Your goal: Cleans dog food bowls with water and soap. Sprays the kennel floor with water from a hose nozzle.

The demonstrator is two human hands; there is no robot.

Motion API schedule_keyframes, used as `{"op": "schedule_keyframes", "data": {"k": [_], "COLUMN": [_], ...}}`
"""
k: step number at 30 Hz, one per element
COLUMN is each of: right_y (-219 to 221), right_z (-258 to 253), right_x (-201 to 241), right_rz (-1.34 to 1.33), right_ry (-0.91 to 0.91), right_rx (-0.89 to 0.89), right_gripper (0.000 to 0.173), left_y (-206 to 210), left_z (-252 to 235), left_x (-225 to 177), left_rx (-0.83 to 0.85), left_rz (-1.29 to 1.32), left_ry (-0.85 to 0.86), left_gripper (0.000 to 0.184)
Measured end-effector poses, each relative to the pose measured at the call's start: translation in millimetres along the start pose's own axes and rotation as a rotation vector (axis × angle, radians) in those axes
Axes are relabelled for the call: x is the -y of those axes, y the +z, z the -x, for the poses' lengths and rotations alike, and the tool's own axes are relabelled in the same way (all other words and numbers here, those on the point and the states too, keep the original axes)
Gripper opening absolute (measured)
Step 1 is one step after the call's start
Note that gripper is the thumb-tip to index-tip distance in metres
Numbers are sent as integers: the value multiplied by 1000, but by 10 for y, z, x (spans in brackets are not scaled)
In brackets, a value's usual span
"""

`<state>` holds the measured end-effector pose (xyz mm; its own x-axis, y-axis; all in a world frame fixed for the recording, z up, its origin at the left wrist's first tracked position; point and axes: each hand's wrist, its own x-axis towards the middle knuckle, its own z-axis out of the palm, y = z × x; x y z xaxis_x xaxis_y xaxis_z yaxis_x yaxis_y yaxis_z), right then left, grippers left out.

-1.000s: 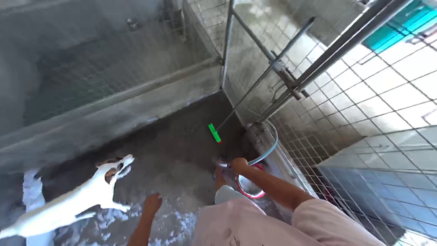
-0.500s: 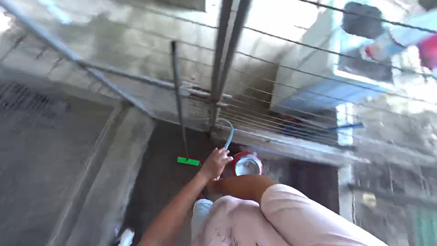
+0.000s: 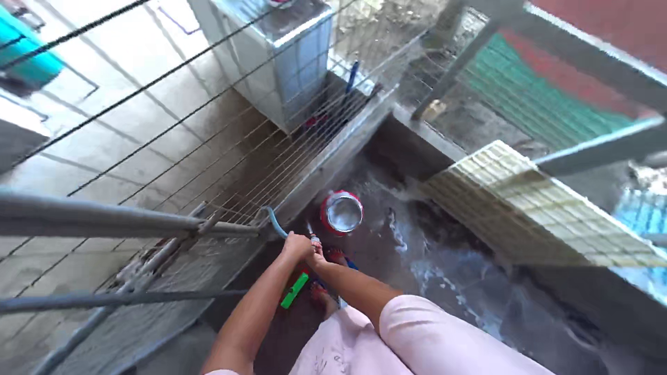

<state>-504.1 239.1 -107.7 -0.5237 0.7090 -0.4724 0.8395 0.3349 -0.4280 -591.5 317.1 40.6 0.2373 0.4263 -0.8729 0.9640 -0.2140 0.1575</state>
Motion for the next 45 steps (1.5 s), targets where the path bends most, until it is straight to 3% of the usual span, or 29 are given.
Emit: {"op": "schedule_keyframes", "data": {"k": [1,2,5,7,9,12,14,17,22,27,33,45], "right_y": [-204,-335,-641,-676,-814,-839,-900,-1072,-1392,-1645,-1861,-2300], "right_z": [-68,-54,141,247,320,203,45,-217,-629,-747,-803,-738], "right_x": [70,74,-84,-315,-533,-788,-777,-622,-511,-648,-920,-1354], "right_rz": [-73,-196,-278,-84,-236,-937,-1386,-1761,-2048,-2012,-1947,-1971], "right_ry": [109,145,-13,-184,39,552,773,822,949,945,897,948], "right_rx": [258,319,241,234,280,149,111,199,-34,-151,-307,-638], "right_gripper": [47,47,41,31,33,45,60,77,41,34,42,61], "left_y": [16,41,70,110,126,123,91,5,-234,-434,-753,-1206], "left_z": [-27,-53,-118,-155,-181,-179,-191,-186,-163,-266,-453,-1028], "left_x": [4,-8,-88,-145,-150,-134,-134,-166,-335,-406,-512,-358], "left_rx": [-39,-84,-222,-269,-298,-271,-253,-256,-309,-339,-291,-107], "left_rz": [16,36,83,86,83,59,52,62,143,174,229,508], "left_ry": [3,-7,-85,-139,-180,-234,-260,-285,-301,-299,-231,195], "left_gripper": [50,50,45,47,49,49,49,51,48,50,49,39]}}
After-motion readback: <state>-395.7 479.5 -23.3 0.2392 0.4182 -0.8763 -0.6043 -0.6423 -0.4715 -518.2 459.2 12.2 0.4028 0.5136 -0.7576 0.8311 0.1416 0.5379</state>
